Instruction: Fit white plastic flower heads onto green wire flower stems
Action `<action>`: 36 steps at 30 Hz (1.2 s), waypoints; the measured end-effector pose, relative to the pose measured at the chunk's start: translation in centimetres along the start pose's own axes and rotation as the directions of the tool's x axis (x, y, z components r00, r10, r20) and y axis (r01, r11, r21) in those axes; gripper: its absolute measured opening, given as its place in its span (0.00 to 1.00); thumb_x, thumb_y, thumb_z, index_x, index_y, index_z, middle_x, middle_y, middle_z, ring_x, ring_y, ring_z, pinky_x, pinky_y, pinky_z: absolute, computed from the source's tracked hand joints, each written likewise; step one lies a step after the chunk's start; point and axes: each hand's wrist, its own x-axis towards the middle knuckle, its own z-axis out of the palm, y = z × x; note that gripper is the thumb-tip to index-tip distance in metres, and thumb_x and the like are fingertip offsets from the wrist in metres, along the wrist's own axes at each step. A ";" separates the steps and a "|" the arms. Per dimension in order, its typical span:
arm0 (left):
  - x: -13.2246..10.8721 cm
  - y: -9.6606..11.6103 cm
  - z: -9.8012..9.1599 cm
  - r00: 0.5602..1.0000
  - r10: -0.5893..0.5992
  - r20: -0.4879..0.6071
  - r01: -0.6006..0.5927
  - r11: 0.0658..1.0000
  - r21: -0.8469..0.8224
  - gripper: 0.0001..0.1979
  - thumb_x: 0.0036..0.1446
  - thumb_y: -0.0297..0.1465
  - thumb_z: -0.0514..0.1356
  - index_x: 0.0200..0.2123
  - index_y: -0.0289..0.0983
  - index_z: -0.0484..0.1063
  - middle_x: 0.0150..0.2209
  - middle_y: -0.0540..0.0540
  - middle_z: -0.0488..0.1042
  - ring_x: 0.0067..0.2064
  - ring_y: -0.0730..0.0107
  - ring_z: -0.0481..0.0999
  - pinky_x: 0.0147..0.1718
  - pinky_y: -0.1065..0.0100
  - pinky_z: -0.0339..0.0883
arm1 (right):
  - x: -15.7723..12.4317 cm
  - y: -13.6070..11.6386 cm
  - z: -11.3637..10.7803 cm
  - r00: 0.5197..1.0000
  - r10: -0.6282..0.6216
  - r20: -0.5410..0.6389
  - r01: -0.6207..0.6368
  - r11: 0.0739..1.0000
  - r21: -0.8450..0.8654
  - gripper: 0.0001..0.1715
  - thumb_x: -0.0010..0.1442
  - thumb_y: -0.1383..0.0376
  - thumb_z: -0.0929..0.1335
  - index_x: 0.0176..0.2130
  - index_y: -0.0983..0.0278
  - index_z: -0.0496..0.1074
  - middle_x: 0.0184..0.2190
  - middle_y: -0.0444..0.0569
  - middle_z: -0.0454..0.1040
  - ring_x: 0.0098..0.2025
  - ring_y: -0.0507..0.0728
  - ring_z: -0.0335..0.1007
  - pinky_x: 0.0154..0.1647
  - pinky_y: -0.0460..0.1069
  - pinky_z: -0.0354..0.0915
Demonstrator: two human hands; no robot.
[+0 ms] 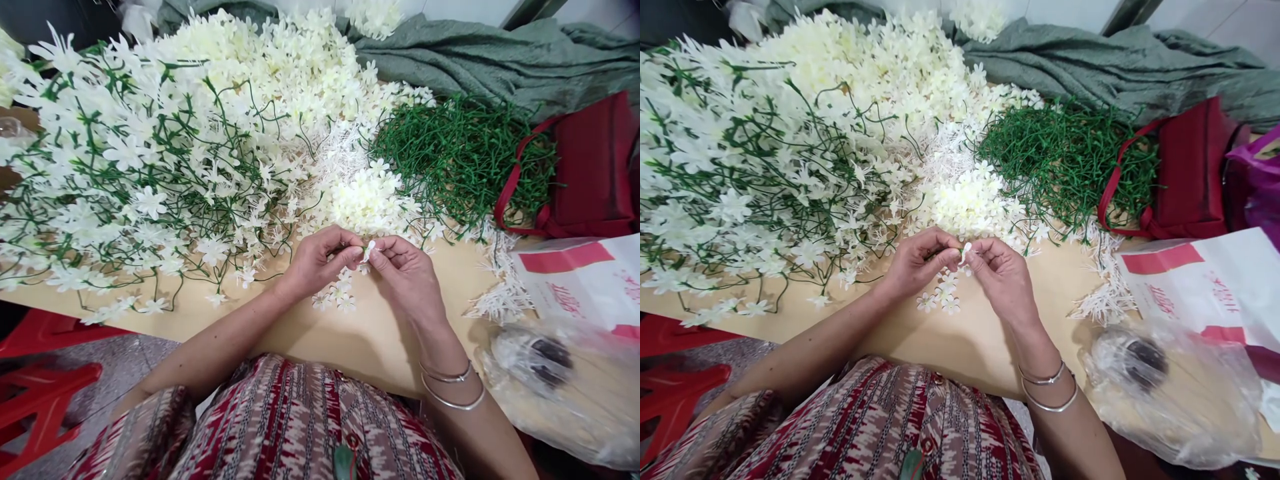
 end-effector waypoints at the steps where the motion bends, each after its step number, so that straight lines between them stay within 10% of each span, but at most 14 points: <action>1: 0.0 0.0 0.0 1.000 -0.009 0.003 0.009 1.000 -0.023 0.12 0.70 0.39 0.63 0.37 0.37 0.77 0.30 0.49 0.78 0.30 0.75 0.78 0.33 0.72 0.73 | 0.1 0.1 0.0 1.000 0.022 0.011 -0.023 0.999 0.041 0.19 0.55 0.48 0.78 0.33 0.58 0.76 0.26 0.41 0.76 0.29 0.52 0.69 0.32 0.48 0.66; 22: -0.2 -0.1 -0.1 0.998 0.008 0.065 0.002 0.989 -0.145 0.09 0.70 0.36 0.63 0.39 0.35 0.76 0.33 0.48 0.78 0.30 0.78 0.80 0.33 0.76 0.75 | 0.7 -0.9 -1.0 0.983 0.148 0.111 -0.159 0.983 0.091 0.19 0.48 0.51 0.82 0.31 0.59 0.78 0.24 0.41 0.77 0.26 0.51 0.70 0.32 0.48 0.68; 36: -0.2 -0.2 0.1 0.993 0.100 0.059 -0.105 0.991 0.086 0.06 0.70 0.33 0.63 0.40 0.36 0.75 0.32 0.47 0.81 0.32 0.75 0.81 0.34 0.74 0.72 | 0.7 -2.0 -1.5 0.956 0.190 0.224 -0.213 0.974 0.082 0.14 0.54 0.53 0.80 0.30 0.58 0.78 0.26 0.43 0.80 0.29 0.53 0.74 0.35 0.50 0.71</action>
